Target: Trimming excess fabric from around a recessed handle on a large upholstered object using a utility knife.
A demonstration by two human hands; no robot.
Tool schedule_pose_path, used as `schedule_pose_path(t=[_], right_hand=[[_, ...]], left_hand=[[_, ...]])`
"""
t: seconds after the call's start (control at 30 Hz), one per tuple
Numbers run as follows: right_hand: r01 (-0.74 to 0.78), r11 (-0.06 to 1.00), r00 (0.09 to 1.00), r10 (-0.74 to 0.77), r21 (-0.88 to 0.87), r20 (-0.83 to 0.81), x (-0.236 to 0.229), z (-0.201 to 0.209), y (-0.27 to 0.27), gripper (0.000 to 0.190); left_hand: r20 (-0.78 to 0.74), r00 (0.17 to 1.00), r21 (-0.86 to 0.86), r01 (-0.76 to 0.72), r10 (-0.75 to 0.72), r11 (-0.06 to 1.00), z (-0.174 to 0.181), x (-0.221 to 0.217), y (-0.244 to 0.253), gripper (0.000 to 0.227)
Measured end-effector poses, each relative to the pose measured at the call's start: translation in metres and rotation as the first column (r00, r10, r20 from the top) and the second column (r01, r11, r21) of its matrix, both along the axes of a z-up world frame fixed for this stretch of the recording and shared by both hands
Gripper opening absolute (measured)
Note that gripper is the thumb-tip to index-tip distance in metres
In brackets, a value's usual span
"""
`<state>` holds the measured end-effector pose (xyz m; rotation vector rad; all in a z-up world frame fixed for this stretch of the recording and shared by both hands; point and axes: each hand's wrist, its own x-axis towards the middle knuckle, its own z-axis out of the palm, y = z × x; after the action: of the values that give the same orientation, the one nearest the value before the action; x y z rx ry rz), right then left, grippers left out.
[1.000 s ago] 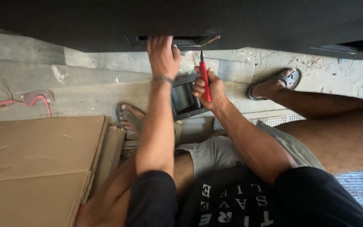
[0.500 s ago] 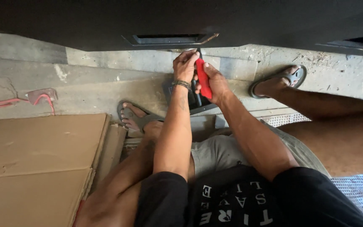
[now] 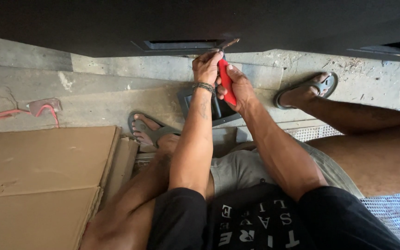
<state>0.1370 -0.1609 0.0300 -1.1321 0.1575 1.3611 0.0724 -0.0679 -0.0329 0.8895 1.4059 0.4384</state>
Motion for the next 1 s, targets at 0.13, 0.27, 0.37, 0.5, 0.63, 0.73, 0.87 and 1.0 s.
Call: schedule_pose_path(t=[0.13,0.27,0.37,0.5,0.63,0.73,0.87,1.0], right_hand=[[0.024,1.000,1.000,-0.024,-0.002,0.015,-0.002,0.028,-0.001,0.023],[0.020,0.999,1.000,-0.019,0.049,-0.023,-0.007,0.069,0.001,0.023],[0.042,0.997,0.999,-0.041,0.059,-0.022,-0.008,0.077,-0.002,0.023],[0.045,0.993,0.999,-0.046,0.106,0.005,-0.009,0.091,-0.005,0.024],[0.020,0.982,0.998,-0.031,0.186,0.056,-0.014,0.097,-0.016,0.022],[-0.034,0.973,0.994,0.009,0.227,0.113,-0.011,0.093,-0.018,0.020],[-0.102,0.994,0.982,0.096,0.030,0.162,-0.005,0.043,-0.018,0.024],[-0.094,0.992,0.981,0.105,-0.079,0.160,-0.009,-0.001,-0.017,0.026]], left_hand=[[0.014,1.000,-0.005,-0.015,0.015,1.000,0.024,0.001,-0.002,0.032],[0.276,0.952,-0.020,-0.133,0.134,0.991,0.063,-0.001,0.000,0.022],[0.292,0.949,0.076,-0.143,0.116,0.987,0.059,0.001,-0.002,0.020],[0.264,0.960,0.084,-0.122,0.096,0.989,0.088,0.000,-0.001,0.020],[0.333,0.940,0.046,-0.098,0.077,0.994,0.108,-0.007,-0.010,0.024],[0.415,0.908,0.207,-0.153,0.055,0.966,0.102,-0.005,-0.011,0.017],[0.053,0.997,0.100,-0.068,0.063,0.993,0.063,-0.004,-0.013,0.025],[-0.098,0.991,0.041,-0.083,0.087,0.996,0.029,-0.010,-0.017,0.026]])
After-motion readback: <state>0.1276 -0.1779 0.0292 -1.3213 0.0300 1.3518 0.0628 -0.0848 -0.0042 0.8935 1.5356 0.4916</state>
